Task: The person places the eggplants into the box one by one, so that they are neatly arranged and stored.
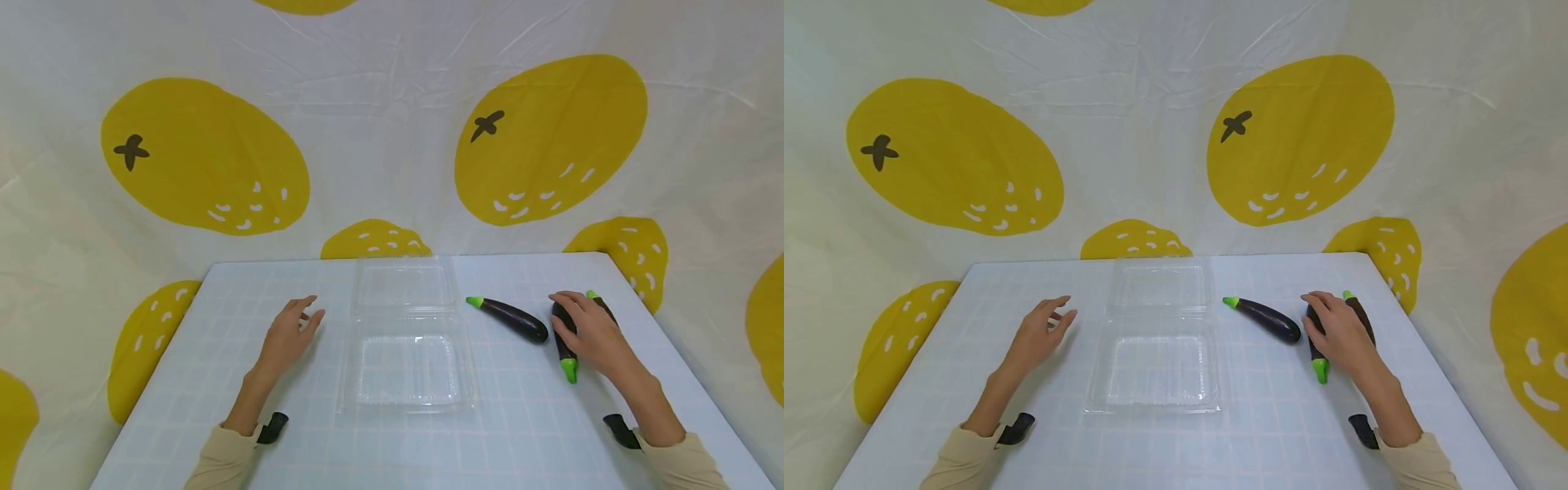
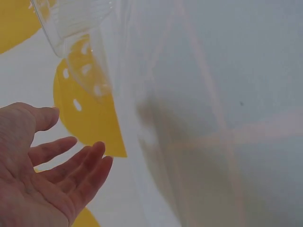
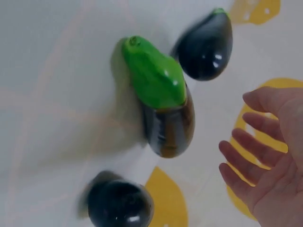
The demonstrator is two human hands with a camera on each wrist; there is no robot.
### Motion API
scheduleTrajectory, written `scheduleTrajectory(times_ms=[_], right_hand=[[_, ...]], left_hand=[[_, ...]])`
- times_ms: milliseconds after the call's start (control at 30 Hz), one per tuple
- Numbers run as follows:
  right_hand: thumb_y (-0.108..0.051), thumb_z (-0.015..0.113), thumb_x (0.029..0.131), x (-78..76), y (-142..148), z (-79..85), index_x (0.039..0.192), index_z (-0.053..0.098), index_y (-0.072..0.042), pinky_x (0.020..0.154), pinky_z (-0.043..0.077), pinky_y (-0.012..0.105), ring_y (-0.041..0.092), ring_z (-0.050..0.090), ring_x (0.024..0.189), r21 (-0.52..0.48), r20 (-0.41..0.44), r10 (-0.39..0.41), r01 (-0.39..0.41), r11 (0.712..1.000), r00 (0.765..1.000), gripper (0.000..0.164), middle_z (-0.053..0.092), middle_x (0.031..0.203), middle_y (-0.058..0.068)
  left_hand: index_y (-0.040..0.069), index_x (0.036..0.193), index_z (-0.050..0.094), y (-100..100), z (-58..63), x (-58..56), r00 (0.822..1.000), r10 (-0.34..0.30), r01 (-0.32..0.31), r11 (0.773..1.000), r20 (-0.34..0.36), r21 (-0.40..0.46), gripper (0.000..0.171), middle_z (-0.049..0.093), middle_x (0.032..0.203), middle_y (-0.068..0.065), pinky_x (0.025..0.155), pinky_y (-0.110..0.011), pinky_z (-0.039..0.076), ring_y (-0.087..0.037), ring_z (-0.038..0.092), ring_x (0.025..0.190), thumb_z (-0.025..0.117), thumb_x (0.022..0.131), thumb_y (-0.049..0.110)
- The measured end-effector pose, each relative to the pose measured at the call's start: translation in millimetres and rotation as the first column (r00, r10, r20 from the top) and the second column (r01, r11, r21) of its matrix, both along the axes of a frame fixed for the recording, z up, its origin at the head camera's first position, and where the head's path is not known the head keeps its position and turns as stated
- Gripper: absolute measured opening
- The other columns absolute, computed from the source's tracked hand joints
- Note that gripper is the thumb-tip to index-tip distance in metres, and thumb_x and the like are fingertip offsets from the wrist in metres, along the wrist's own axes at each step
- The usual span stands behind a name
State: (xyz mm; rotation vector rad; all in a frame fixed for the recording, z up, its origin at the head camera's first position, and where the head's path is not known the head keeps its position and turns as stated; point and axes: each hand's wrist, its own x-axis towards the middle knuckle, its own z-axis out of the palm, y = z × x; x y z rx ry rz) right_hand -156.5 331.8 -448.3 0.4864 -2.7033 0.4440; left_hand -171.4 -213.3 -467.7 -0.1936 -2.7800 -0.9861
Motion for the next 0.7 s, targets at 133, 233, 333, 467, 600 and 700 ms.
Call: scheduleTrajectory(times_ms=[133, 233, 333, 467, 600, 700], right_hand=[[-0.003, 0.08, 0.086, -0.9, -5.3, -1.7, 0.128, 0.062, 0.002, 0.094, 0.049, 0.066, 0.046, 0.057, 0.113, 0.0, -0.011, 0.013, -0.013, 1.0, 1.0, 0.046, 0.059, 0.128, 0.026], [-0.003, 0.079, 0.086, -2.2, -9.1, -3.7, 0.128, 0.062, 0.004, 0.093, 0.05, 0.065, 0.045, 0.058, 0.113, -0.007, -0.033, 0.042, -0.043, 0.999, 0.999, 0.046, 0.06, 0.127, 0.026], [-0.003, 0.078, 0.086, -3.2, -13.0, -6.5, 0.129, 0.062, 0.004, 0.091, 0.051, 0.064, 0.045, 0.058, 0.113, -0.023, -0.044, 0.074, -0.075, 0.997, 0.996, 0.046, 0.059, 0.127, 0.026], [-0.004, 0.076, 0.089, -3.7, -18.0, -8.5, 0.13, 0.06, 0.004, 0.091, 0.05, 0.064, 0.046, 0.058, 0.114, -0.048, -0.03, 0.096, -0.098, 0.994, 0.995, 0.046, 0.058, 0.129, 0.026], [-0.005, 0.075, 0.091, -4.0, -23.2, -9.7, 0.133, 0.059, 0.004, 0.095, 0.048, 0.065, 0.046, 0.056, 0.117, -0.068, 0.007, 0.098, -0.097, 0.993, 0.995, 0.045, 0.057, 0.131, 0.026], [-0.007, 0.074, 0.093, -4.4, -28.1, -11.0, 0.135, 0.058, 0.003, 0.097, 0.047, 0.065, 0.046, 0.054, 0.119, -0.077, 0.041, 0.094, -0.091, 0.993, 0.995, 0.046, 0.056, 0.133, 0.026]], left_hand=[[-0.002, 0.141, 0.058, 8.5, 0.4, 1.6, 1.0, -0.028, 0.027, 0.998, 0.011, 0.06, 0.045, 0.062, 0.131, -0.022, 0.085, -0.049, 0.058, -0.03, 0.066, 0.1, 0.066, 0.103, 0.022], [-0.002, 0.14, 0.059, 14.7, 1.1, 3.4, 0.999, -0.04, 0.038, 0.995, 0.017, 0.096, 0.045, 0.063, 0.13, -0.022, 0.085, -0.048, 0.059, -0.03, 0.065, 0.099, 0.067, 0.102, 0.021], [-0.002, 0.139, 0.059, 19.8, 1.5, 5.4, 0.999, -0.05, 0.049, 0.992, 0.012, 0.118, 0.044, 0.064, 0.129, -0.021, 0.084, -0.047, 0.059, -0.029, 0.065, 0.099, 0.067, 0.102, 0.021], [-0.002, 0.141, 0.057, 25.7, 0.0, 6.6, 0.998, -0.068, 0.068, 0.984, -0.006, 0.165, 0.046, 0.064, 0.128, -0.023, 0.084, -0.046, 0.06, -0.029, 0.066, 0.097, 0.068, 0.101, 0.018], [-0.001, 0.146, 0.053, 32.2, -1.5, 8.0, 0.998, -0.065, 0.06, 0.976, 0.018, 0.21, 0.051, 0.064, 0.128, -0.022, 0.086, -0.046, 0.059, -0.029, 0.066, 0.099, 0.068, 0.101, 0.019], [0.0, 0.146, 0.053, 36.9, -1.4, 10.4, 0.997, -0.055, 0.044, 0.976, 0.047, 0.214, 0.051, 0.064, 0.129, -0.021, 0.087, -0.045, 0.059, -0.029, 0.066, 0.1, 0.068, 0.101, 0.019]])
